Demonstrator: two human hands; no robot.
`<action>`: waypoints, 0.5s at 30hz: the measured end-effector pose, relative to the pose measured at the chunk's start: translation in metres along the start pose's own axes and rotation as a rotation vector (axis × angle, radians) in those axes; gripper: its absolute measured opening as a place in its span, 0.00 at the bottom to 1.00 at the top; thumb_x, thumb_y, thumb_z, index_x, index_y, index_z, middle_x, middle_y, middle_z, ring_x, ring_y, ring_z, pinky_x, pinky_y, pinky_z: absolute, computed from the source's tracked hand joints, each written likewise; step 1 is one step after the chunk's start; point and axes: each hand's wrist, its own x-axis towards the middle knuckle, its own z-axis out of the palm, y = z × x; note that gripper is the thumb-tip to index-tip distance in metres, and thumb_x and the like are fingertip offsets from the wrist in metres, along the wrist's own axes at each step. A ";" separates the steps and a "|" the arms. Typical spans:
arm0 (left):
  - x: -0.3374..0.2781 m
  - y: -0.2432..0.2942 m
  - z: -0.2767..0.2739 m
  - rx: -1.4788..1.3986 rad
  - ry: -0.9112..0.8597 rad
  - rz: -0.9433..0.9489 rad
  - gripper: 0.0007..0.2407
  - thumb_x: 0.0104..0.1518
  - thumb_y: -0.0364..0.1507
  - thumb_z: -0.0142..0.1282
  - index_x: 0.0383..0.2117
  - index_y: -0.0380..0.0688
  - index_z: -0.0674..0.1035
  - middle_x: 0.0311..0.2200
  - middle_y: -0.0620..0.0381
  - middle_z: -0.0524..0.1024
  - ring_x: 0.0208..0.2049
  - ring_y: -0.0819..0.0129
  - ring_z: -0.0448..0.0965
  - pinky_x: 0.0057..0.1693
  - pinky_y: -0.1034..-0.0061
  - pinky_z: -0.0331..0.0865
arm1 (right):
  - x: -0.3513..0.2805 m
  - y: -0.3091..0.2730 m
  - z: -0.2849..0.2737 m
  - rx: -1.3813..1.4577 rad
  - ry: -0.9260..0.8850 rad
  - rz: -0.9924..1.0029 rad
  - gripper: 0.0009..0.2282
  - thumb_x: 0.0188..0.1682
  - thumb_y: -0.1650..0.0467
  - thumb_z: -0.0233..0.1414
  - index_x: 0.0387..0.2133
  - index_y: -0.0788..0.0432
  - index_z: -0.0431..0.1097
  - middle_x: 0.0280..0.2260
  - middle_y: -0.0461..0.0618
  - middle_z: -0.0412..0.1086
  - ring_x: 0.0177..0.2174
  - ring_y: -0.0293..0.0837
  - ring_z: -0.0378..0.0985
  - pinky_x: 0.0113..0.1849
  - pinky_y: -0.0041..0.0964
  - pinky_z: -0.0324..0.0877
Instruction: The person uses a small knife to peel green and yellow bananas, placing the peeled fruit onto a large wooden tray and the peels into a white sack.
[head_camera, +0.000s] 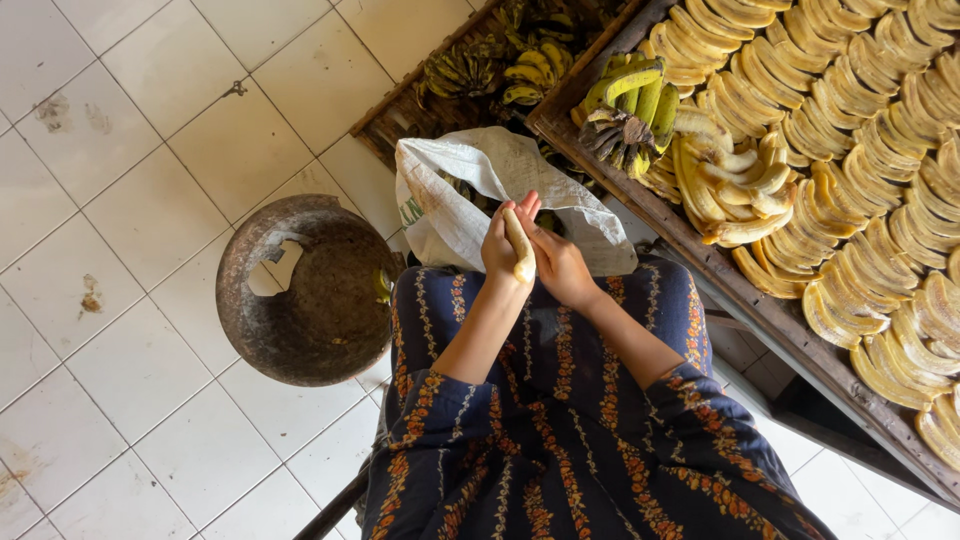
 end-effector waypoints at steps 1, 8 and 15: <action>0.001 -0.001 -0.002 -0.013 -0.053 0.006 0.15 0.69 0.33 0.38 0.53 0.33 0.67 0.58 0.39 0.72 0.65 0.51 0.67 0.72 0.63 0.55 | 0.004 0.001 -0.001 -0.058 -0.003 0.038 0.23 0.56 0.74 0.50 0.67 0.52 0.61 0.39 0.58 0.76 0.32 0.55 0.81 0.36 0.44 0.76; 0.022 -0.016 -0.022 -0.216 -0.190 -0.171 0.16 0.71 0.33 0.39 0.59 0.38 0.67 0.56 0.47 0.69 0.58 0.55 0.68 0.66 0.63 0.62 | 0.029 0.016 -0.012 -0.661 0.233 0.076 0.16 0.61 0.67 0.51 0.63 0.48 0.65 0.33 0.49 0.75 0.17 0.42 0.73 0.19 0.39 0.70; 0.045 -0.042 -0.064 -0.063 0.195 -0.013 0.15 0.70 0.35 0.46 0.56 0.38 0.65 0.36 0.56 0.68 0.34 0.63 0.75 0.39 0.66 0.76 | 0.001 0.011 -0.030 0.190 0.018 -0.264 0.21 0.65 0.58 0.49 0.62 0.62 0.61 0.35 0.58 0.68 0.33 0.48 0.73 0.39 0.38 0.71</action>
